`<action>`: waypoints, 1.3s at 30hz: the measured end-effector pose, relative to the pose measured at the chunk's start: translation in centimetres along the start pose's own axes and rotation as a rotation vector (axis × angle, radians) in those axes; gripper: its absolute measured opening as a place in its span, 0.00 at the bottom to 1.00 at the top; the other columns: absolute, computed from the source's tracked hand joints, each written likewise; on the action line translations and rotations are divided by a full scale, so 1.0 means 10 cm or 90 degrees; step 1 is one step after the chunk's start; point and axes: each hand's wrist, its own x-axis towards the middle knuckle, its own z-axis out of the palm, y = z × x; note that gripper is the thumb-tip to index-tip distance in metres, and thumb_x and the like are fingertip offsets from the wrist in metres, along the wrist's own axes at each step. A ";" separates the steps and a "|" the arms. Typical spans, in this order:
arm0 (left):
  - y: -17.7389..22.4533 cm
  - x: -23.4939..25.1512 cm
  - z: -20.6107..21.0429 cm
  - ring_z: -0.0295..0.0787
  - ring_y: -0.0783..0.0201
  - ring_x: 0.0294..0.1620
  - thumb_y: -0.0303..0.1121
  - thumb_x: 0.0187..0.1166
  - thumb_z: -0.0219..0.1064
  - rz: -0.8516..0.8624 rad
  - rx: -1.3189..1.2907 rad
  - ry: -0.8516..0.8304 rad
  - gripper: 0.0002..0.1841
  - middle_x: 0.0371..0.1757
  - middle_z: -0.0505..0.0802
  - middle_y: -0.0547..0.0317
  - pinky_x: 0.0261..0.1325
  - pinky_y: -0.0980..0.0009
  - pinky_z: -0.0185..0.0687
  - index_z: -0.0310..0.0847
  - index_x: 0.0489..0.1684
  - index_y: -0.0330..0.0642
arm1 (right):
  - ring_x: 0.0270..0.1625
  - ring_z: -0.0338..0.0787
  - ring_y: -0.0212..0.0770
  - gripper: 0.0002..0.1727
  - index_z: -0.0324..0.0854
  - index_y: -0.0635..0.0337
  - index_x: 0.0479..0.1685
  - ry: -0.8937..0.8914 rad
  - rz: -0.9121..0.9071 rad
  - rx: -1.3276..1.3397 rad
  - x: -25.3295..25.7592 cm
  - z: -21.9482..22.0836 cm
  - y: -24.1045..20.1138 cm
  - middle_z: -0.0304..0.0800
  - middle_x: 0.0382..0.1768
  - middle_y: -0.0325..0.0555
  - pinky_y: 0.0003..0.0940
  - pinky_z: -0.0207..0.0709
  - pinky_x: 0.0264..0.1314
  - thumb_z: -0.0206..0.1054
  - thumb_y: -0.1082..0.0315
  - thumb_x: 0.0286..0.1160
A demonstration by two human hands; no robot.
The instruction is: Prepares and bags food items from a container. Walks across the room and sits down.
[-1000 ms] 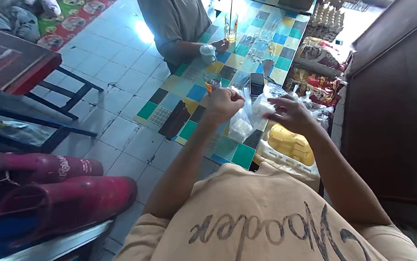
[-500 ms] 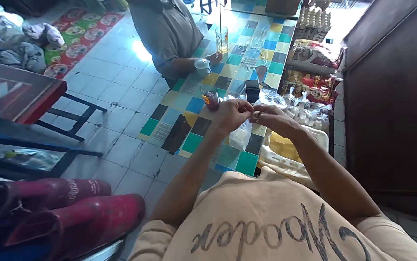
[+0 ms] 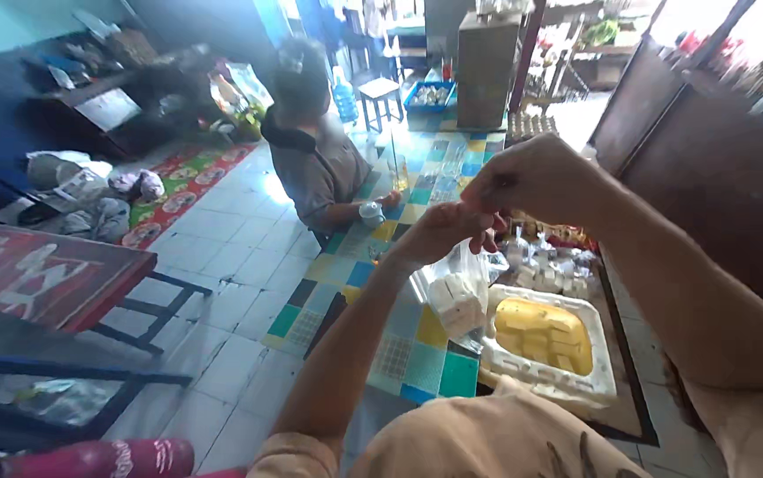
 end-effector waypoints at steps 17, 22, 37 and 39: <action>0.91 1.08 0.52 0.83 0.82 0.38 0.33 0.90 0.41 -0.011 0.030 0.070 0.19 0.30 0.86 0.78 0.49 0.79 0.80 0.80 0.35 0.52 | 0.15 0.81 0.25 0.23 0.74 0.48 0.27 0.208 0.064 0.528 -0.05 -0.96 -0.46 0.79 0.13 0.28 0.22 0.82 0.19 0.40 0.65 0.95; 0.76 1.07 0.55 0.81 0.85 0.53 0.41 0.91 0.47 0.010 0.160 0.009 0.18 0.49 0.90 0.74 0.58 0.81 0.75 0.81 0.35 0.48 | 0.12 0.61 0.23 0.23 0.68 0.45 0.18 0.209 0.130 0.549 -0.11 -1.31 -0.54 0.60 0.08 0.26 0.18 0.62 0.19 0.46 0.69 0.91; 0.86 1.79 0.83 0.88 0.69 0.57 0.30 0.92 0.41 -0.041 0.166 0.455 0.16 0.54 0.94 0.58 0.62 0.67 0.82 0.77 0.48 0.36 | 0.86 0.66 0.37 0.27 0.63 0.49 0.77 0.599 -0.264 -0.280 -1.14 -0.59 1.18 0.68 0.82 0.40 0.42 0.61 0.88 0.64 0.56 0.81; 0.93 1.86 0.95 0.88 0.70 0.57 0.29 0.92 0.41 -0.081 0.155 0.484 0.15 0.54 0.94 0.59 0.60 0.68 0.81 0.76 0.47 0.39 | 0.94 0.50 0.34 0.22 0.64 0.42 0.71 0.614 -0.267 -0.341 -1.09 -0.25 1.46 0.62 0.86 0.30 0.44 0.39 0.95 0.65 0.56 0.83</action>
